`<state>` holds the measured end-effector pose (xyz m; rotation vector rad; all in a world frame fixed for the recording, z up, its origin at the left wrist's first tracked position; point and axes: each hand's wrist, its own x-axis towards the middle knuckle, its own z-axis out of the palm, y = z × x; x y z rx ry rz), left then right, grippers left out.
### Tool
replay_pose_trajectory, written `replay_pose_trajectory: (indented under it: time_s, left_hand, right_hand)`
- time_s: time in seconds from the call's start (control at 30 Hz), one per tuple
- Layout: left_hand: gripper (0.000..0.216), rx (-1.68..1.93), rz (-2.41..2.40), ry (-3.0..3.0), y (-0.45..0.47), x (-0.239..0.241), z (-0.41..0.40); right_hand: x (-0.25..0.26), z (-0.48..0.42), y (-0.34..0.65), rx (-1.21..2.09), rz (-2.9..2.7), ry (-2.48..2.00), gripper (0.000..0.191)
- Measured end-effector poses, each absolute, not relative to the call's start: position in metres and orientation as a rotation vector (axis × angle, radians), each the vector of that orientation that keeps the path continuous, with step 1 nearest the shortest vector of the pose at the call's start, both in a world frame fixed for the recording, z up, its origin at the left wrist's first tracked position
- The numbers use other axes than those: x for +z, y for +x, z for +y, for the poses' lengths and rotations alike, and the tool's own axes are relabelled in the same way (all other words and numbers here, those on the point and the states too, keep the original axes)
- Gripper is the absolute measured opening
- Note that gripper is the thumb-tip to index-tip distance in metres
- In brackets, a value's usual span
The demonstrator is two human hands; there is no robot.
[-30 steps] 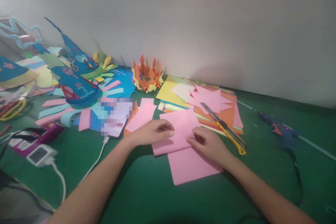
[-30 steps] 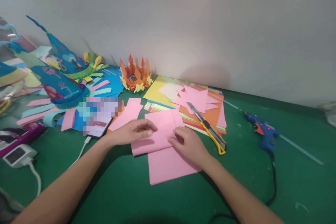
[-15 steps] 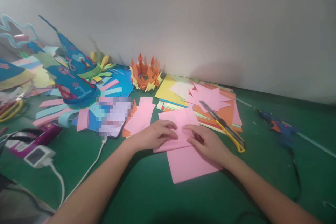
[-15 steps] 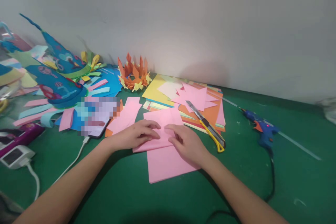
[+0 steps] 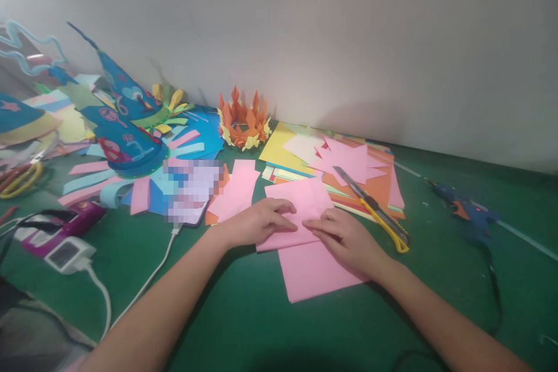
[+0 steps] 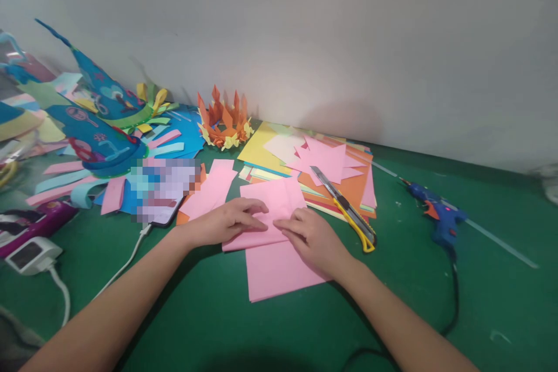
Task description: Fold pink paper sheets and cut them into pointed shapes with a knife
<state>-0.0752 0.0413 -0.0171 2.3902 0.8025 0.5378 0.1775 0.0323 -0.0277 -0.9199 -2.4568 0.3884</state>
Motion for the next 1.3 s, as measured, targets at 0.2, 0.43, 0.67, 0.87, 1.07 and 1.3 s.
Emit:
replay_pose_trajectory:
  time_s: [0.2,0.43,0.67,0.87,1.07,1.3]
  left_hand:
    - [0.037,0.535,0.809,2.424,-0.076,-0.017,0.041]
    - [0.038,0.557,0.804,2.453,-0.076,-0.018,0.041]
    - [0.039,0.551,0.795,2.454,-0.076,-0.018,0.041]
    - [0.042,0.564,0.797,2.469,-0.076,-0.021,0.041]
    - [0.044,0.552,0.804,2.471,-0.075,-0.019,0.041]
    - [0.045,0.533,0.814,2.471,-0.075,-0.019,0.04]
  right_hand:
    - [-0.024,0.032,0.178,0.213,-2.437,-0.877,0.021]
    - [-0.019,0.032,0.186,0.129,-2.542,-0.732,0.029]
    - [-0.01,0.035,0.197,0.354,-2.631,-0.593,0.043]
    - [-0.007,0.037,0.199,0.387,-2.631,-0.573,0.047]
    - [-0.008,0.038,0.201,0.402,-2.669,-0.572,0.049]
    - [-0.01,0.038,0.202,0.411,-2.701,-0.566,0.048]
